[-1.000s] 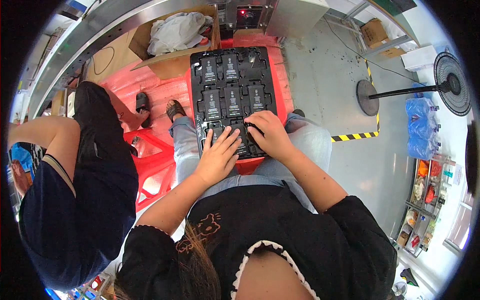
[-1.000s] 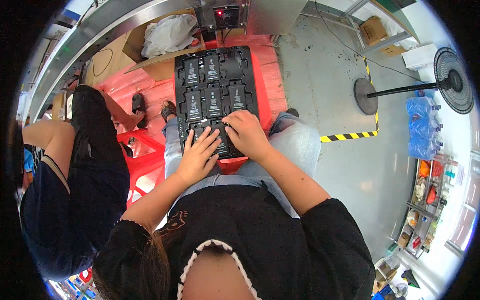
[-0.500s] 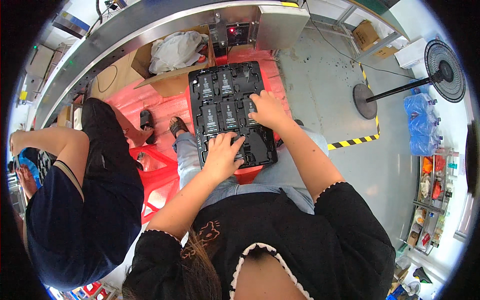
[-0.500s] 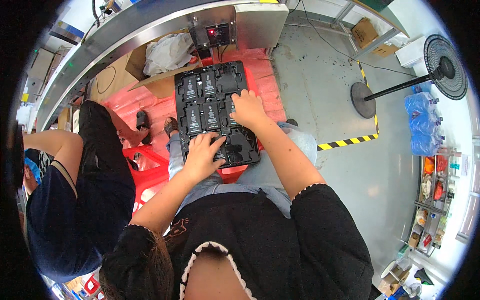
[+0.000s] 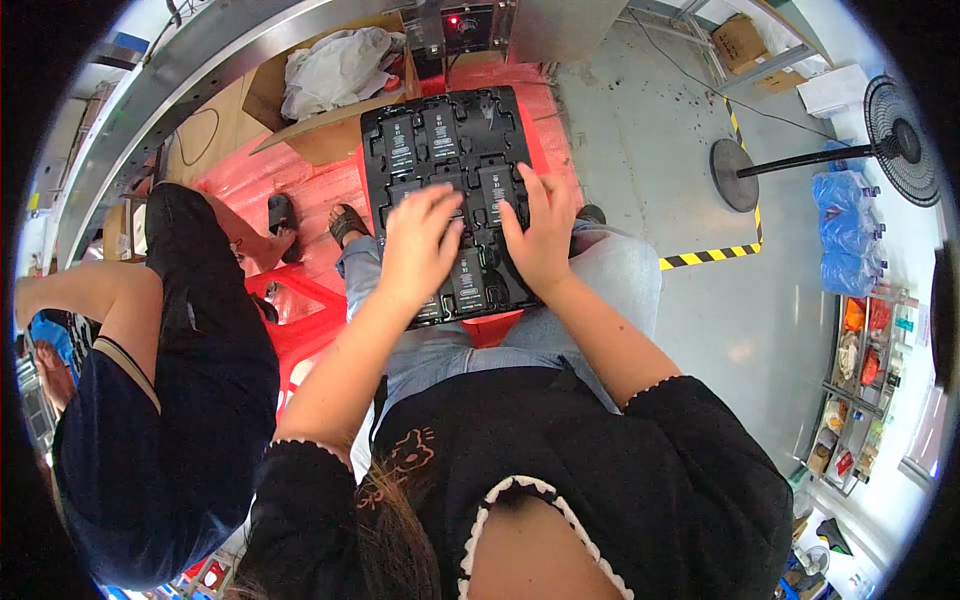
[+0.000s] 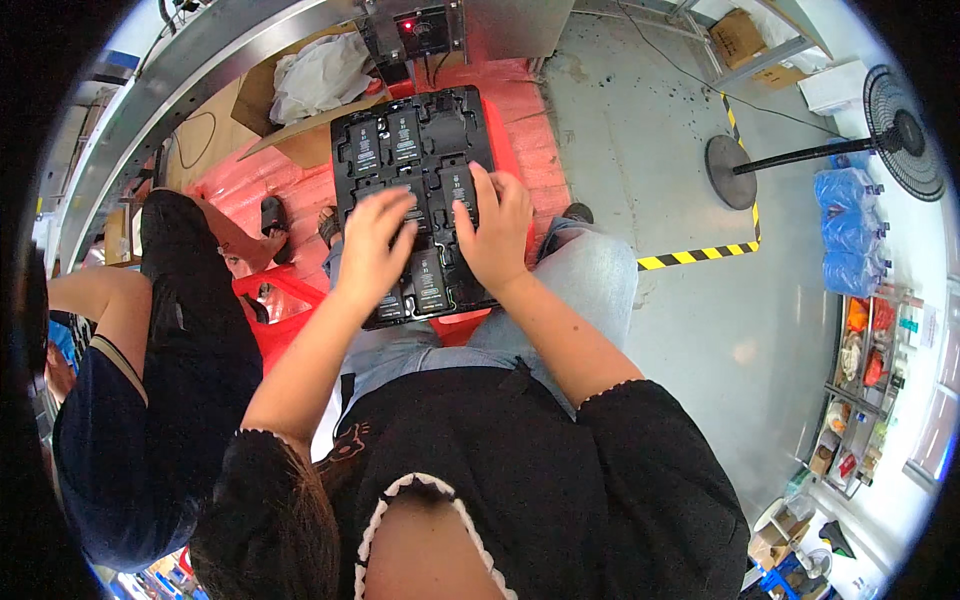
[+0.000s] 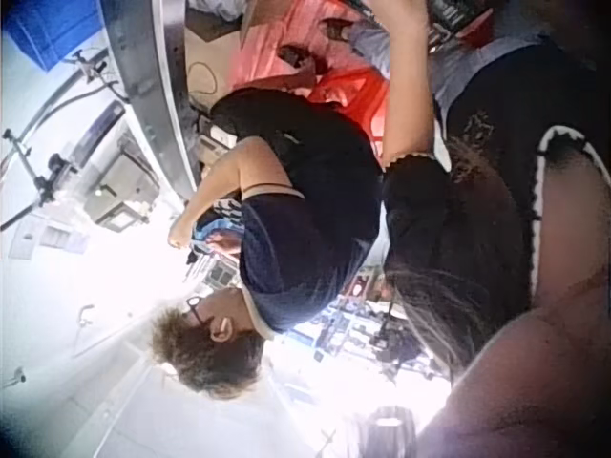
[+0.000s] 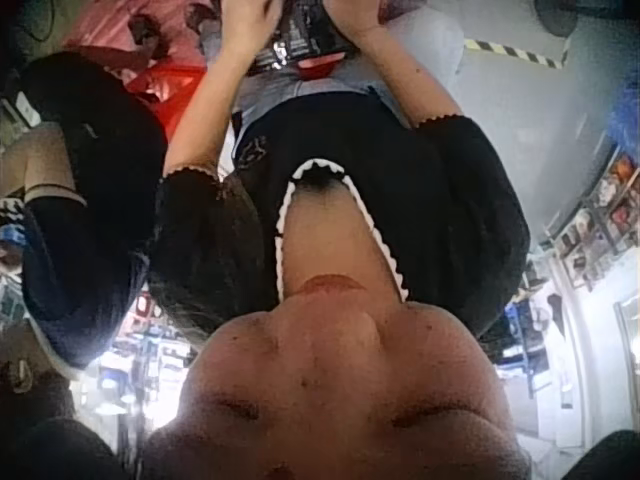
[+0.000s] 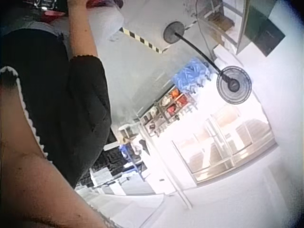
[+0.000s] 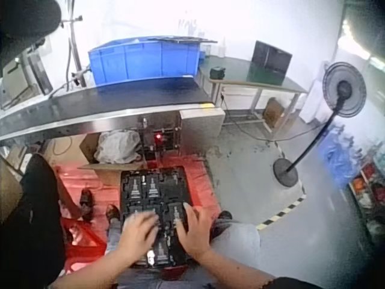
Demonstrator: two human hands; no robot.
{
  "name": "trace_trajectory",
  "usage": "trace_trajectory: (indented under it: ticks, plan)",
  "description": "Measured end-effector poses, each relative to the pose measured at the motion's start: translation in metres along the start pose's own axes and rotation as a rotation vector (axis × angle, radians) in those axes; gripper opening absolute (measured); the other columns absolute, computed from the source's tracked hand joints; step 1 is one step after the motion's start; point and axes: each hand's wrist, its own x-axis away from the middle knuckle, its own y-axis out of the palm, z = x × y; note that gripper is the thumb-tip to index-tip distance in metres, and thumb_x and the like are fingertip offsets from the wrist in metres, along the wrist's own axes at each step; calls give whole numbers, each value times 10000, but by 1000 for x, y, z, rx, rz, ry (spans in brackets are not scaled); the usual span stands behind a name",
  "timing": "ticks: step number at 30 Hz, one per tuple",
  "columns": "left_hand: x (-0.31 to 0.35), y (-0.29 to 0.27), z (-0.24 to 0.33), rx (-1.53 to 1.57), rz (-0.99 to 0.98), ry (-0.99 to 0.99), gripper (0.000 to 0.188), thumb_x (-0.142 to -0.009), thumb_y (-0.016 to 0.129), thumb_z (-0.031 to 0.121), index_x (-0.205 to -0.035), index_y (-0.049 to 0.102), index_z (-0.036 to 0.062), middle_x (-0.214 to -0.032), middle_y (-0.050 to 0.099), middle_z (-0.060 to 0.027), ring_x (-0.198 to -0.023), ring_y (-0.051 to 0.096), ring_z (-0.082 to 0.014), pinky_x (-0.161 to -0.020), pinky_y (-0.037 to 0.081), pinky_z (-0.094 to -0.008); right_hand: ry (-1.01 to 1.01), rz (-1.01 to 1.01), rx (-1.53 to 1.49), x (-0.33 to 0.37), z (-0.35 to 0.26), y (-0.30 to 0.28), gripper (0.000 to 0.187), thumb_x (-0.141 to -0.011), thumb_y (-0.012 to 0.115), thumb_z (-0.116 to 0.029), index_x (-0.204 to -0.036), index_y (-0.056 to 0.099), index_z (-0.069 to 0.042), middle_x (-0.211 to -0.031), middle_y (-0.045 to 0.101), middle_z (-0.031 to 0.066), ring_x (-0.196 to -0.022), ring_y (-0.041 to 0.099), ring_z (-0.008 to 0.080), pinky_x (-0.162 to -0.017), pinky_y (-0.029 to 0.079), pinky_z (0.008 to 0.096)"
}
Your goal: The person sits on a low stool and repeatedly picks up small black rectangular electronic components from a red tray on their lap. They place these components onto a nearby table and then return them to the tray, performing this repetitive cycle continuously.
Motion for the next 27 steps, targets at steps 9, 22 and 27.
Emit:
trace_trajectory:
  ticks: [9,22,27]
  plan:
    - [-30,20,-20,-397,-219,-23,448,-831,657,188,-1257,574,79,-1344,514,-114,-1250,469,-331,-1015,396,-485,138,-71,-40,24,15,12,661,-904,587,-271,-1413,305,41,-1282,433,260,-1176,435,416,-998,341,500]
    - [-26,19,-36,-39,-190,-79,564,-788,637,47,-1335,516,116,-1323,513,-105,-1348,381,-308,-1109,273,-552,148,-75,-101,20,12,13,570,-907,583,-203,-1369,361,45,-1262,454,259,-1160,462,412,-1000,369,463]
    - [8,27,-8,-235,-147,-85,557,-888,599,221,-1403,442,79,-1534,309,-121,-1441,241,-329,-1133,195,-581,106,-51,-62,23,19,15,582,-890,604,-234,-1346,375,45,-1216,475,240,-1114,476,406,-934,395,490]
